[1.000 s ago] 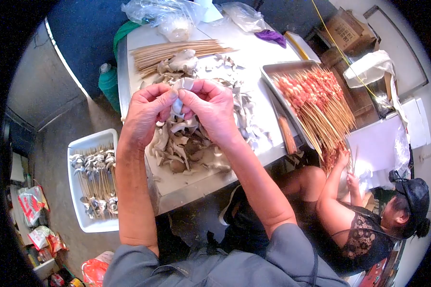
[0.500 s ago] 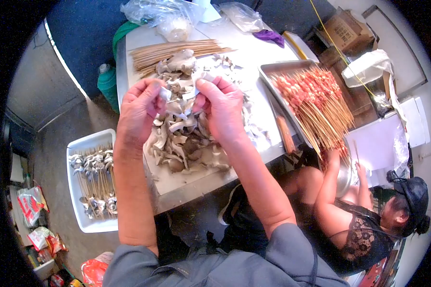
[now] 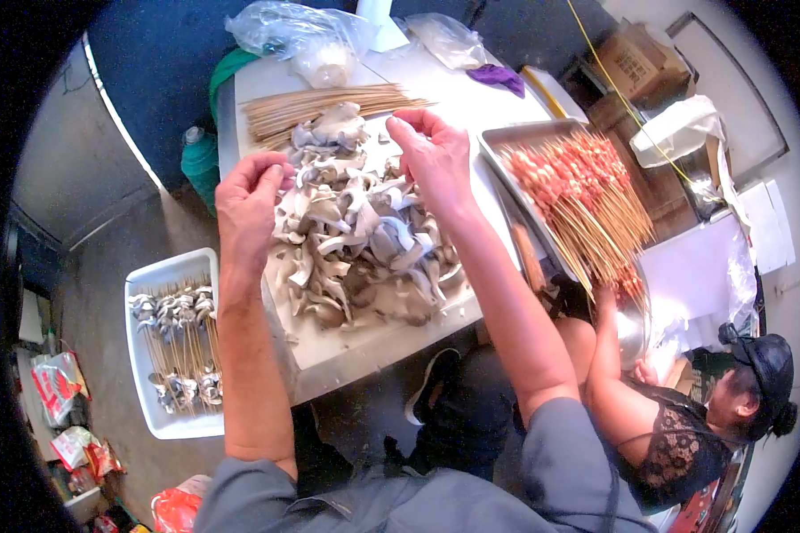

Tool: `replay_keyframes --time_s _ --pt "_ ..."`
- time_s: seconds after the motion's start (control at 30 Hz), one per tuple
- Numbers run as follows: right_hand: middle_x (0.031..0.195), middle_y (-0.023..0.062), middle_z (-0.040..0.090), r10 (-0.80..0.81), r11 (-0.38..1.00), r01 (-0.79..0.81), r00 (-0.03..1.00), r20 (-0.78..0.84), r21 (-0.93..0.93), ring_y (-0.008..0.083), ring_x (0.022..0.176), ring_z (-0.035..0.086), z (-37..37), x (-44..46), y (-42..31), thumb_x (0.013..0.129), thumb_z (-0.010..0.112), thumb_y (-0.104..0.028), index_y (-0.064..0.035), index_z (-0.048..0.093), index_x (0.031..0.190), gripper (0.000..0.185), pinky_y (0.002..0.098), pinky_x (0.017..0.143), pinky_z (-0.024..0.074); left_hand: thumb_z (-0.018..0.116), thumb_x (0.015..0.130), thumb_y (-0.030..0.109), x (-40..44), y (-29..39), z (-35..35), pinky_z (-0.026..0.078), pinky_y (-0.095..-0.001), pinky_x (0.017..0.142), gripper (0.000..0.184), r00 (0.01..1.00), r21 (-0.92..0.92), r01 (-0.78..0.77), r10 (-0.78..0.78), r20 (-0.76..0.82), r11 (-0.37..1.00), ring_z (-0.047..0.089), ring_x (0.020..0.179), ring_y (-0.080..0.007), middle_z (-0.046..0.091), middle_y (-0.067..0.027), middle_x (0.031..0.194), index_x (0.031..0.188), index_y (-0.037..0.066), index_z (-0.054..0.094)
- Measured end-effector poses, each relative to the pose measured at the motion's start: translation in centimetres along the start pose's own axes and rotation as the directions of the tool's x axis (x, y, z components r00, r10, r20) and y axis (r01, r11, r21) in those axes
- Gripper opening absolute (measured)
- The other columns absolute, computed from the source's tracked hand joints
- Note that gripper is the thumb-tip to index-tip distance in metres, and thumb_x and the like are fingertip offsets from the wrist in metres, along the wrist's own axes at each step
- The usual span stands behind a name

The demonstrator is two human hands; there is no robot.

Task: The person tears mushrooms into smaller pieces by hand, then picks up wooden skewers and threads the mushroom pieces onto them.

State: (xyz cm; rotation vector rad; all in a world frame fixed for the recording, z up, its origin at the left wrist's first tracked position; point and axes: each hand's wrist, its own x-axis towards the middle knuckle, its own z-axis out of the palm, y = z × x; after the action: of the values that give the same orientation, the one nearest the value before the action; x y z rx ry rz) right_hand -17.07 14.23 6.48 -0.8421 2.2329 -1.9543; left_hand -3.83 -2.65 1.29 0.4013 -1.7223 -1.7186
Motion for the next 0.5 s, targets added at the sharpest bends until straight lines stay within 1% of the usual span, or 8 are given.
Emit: replay_keyframes --time_s 0.07,0.13,0.17,0.2,0.27,0.3,0.4,0.5 --pt "0.082 0.0074 0.067 0.028 0.996 -0.027 1.0 0.013 -0.084 0.0083 0.051 0.056 0.4 1.8 1.2 0.085 0.069 -0.022 0.004 0.067 0.103 0.031 0.0241 0.046 0.045 0.058 0.093 0.006 0.2 -0.3 -0.5 0.046 -0.0219 0.07 0.015 0.992 -0.141 -0.034 0.016 -0.125 0.989 0.062 0.079 -0.0094 0.069 -0.0045 0.091 0.104 0.0 0.065" --pt "0.084 0.0091 0.07 -0.159 0.912 0.179 0.984 0.083 -0.37 0.014 0.056 0.061 1.1 3.7 2.8 0.082 0.069 -0.02 0.0002 0.068 0.103 0.029 0.0292 0.055 0.0501 0.057 0.093 0.006 0.3 -0.1 -0.7 0.045 -0.0219 0.067 0.015 0.988 -0.152 -0.047 0.023 -0.152 0.987 0.063 0.078 -0.009 0.069 -0.0043 0.092 0.105 0.001 0.065" --pt "0.094 0.0115 0.069 -0.176 0.82 0.227 0.974 0.146 -0.525 0.0231 0.075 0.067 1.1 4.6 3.4 0.079 0.068 -0.017 -0.0036 0.067 0.107 0.032 0.0351 0.072 0.0529 0.058 0.093 0.006 0.3 -0.1 -0.9 0.045 -0.0219 0.067 0.015 0.988 -0.164 -0.044 0.018 -0.156 0.986 0.063 0.077 -0.0091 0.069 -0.0044 0.091 0.105 0.001 0.065" --pt "0.094 0.0115 0.069 -0.177 0.82 0.228 0.973 0.147 -0.524 0.0231 0.075 0.067 1.4 5.2 3.4 0.079 0.068 -0.017 -0.0036 0.067 0.107 0.032 0.0351 0.072 0.0529 0.058 0.093 0.005 0.4 -0.1 -1.0 0.045 -0.0219 0.067 0.014 0.987 -0.175 -0.041 0.012 -0.16 0.984 0.063 0.077 -0.0092 0.069 -0.0045 0.091 0.104 0.001 0.065" --pt "0.109 0.0131 0.065 -0.226 0.57 0.431 0.901 0.371 -0.699 0.0288 0.1 0.063 2.2 6.1 3.7 0.078 0.066 -0.016 -0.0049 0.065 0.113 0.037 0.0399 0.085 0.0505 0.058 0.093 0.005 0.5 -0.1 -1.0 0.045 -0.0217 0.067 0.014 0.987 -0.172 -0.036 0.009 -0.159 0.984 0.063 0.077 -0.0092 0.069 -0.0046 0.091 0.104 0.001 0.065" --pt "0.12 0.014 0.059 -0.221 0.491 0.492 0.868 0.444 -0.718 0.0317 0.113 0.056 2.4 6.5 4.1 0.078 0.064 -0.013 -0.0055 0.062 0.117 0.04 0.0431 0.093 0.047 0.059 0.092 0.006 0.5 -0.1 -1.1 0.045 -0.0215 0.066 0.014 0.987 -0.168 -0.032 0.005 -0.158 0.985 0.063 0.076 -0.0092 0.069 -0.0046 0.09 0.104 0.001 0.065" --pt "0.123 0.0133 0.058 -0.196 0.335 0.587 0.808 0.555 -0.737 0.0313 0.115 0.055 3.1 7.9 5.7 0.08 0.061 -0.011 -0.0058 0.062 0.118 0.039 0.0432 0.094 0.0466 0.06 0.092 0.006 0.5 0.0 -1.1 0.045 -0.0214 0.065 0.014 0.989 -0.171 -0.016 -0.009 -0.147 0.985 0.063 0.075 -0.0091 0.069 -0.0048 0.09 0.103 0.002 0.066" --pt "0.113 0.0128 0.062 -0.247 0.365 0.622 0.782 0.572 -0.693 0.031 0.113 0.056 3.1 8.8 6.4 0.081 0.058 -0.01 -0.0062 0.065 0.112 0.032 0.0433 0.095 0.0459 0.06 0.092 0.006 0.6 -0.1 -1.2 0.045 -0.0215 0.065 0.013 0.991 -0.191 -0.025 -0.002 -0.136 0.981 0.063 0.075 -0.009 0.07 -0.005 0.089 0.103 0.002 0.066"
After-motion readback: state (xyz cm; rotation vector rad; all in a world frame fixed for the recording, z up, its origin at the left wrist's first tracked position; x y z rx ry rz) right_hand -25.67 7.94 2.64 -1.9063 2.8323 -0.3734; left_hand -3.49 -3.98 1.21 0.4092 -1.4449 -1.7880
